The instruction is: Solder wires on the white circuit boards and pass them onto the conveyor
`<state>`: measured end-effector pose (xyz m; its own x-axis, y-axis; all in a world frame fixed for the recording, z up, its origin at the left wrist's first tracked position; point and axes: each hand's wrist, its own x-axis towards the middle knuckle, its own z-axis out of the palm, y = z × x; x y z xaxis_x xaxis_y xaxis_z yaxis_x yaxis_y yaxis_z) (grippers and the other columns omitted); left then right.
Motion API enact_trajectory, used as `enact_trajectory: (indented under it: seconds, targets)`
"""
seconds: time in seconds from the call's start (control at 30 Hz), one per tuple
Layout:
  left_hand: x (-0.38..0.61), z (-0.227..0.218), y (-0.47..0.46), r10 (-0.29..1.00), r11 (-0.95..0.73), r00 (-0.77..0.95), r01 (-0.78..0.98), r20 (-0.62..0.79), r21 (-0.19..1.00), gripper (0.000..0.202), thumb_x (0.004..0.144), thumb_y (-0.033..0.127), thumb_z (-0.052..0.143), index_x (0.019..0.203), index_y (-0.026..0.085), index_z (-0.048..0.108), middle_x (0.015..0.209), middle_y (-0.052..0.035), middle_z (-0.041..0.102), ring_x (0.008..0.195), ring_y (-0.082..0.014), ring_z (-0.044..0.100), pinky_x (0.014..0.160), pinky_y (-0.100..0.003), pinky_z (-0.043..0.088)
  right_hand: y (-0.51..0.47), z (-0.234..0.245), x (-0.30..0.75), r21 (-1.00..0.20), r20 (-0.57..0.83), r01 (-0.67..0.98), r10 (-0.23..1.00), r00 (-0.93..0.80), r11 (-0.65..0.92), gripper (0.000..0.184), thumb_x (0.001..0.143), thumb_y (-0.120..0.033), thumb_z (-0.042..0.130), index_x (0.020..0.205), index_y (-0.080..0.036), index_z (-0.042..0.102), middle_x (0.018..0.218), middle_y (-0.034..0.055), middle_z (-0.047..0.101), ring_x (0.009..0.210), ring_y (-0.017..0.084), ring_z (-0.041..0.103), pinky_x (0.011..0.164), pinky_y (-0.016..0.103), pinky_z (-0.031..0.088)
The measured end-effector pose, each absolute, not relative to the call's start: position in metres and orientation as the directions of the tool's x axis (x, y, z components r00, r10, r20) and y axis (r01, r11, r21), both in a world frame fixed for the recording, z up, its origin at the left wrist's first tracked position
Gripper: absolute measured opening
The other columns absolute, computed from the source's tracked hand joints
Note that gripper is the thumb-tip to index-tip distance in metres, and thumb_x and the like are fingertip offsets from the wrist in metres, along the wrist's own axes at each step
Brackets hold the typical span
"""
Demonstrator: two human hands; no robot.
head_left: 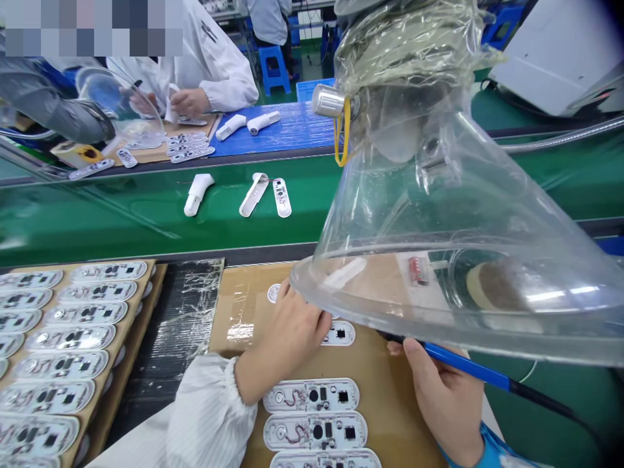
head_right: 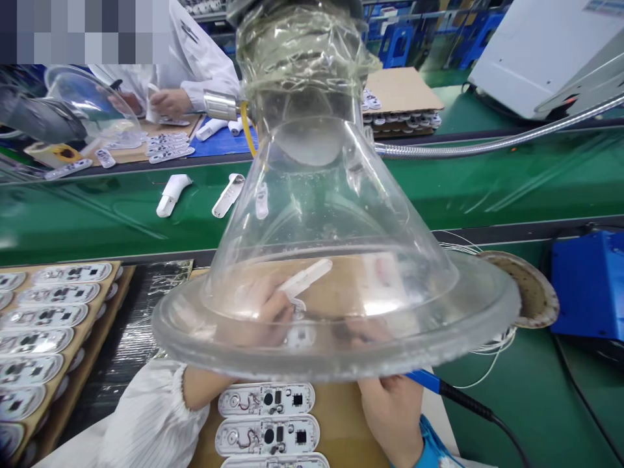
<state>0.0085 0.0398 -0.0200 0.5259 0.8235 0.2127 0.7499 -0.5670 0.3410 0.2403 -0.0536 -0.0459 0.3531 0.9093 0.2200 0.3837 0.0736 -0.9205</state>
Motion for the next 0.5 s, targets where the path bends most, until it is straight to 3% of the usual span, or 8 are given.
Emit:
enact_trajectory:
  seconds: [0.13, 0.5]
  targets:
    - [0.01, -0.018, 0.039, 0.827, -0.562, 0.525, 0.755, 0.203, 0.339, 0.038, 0.104, 0.012, 0.052, 0.137, 0.026, 0.064, 0.138, -0.0116, 0.069, 0.128, -0.0324, 0.065, 0.114, -0.058, 0.05, -0.05, -0.038, 0.238, -0.901, 0.243, 0.427, 0.897, 0.369, 0.068, 0.023, 0.097, -0.035, 0.076, 0.076, -0.029, 0.083, 0.069, 0.0021, 0.079, 0.067, 0.022, 0.079, 0.064, 0.027, 0.064]
    - [0.009, -0.021, 0.038, 0.825, -0.566, 0.524, 0.752, 0.213, 0.338, 0.034, 0.105, 0.012, 0.05, 0.133, 0.024, 0.065, 0.142, -0.0128, 0.068, 0.13, -0.0336, 0.064, 0.115, -0.061, 0.05, -0.064, -0.059, 0.244, -0.975, 0.055, 0.217, 0.879, 0.473, -0.056, 0.015, 0.094, -0.04, 0.082, 0.09, -0.025, 0.081, 0.059, -0.0019, 0.066, 0.054, 0.021, 0.065, 0.061, 0.037, 0.06]
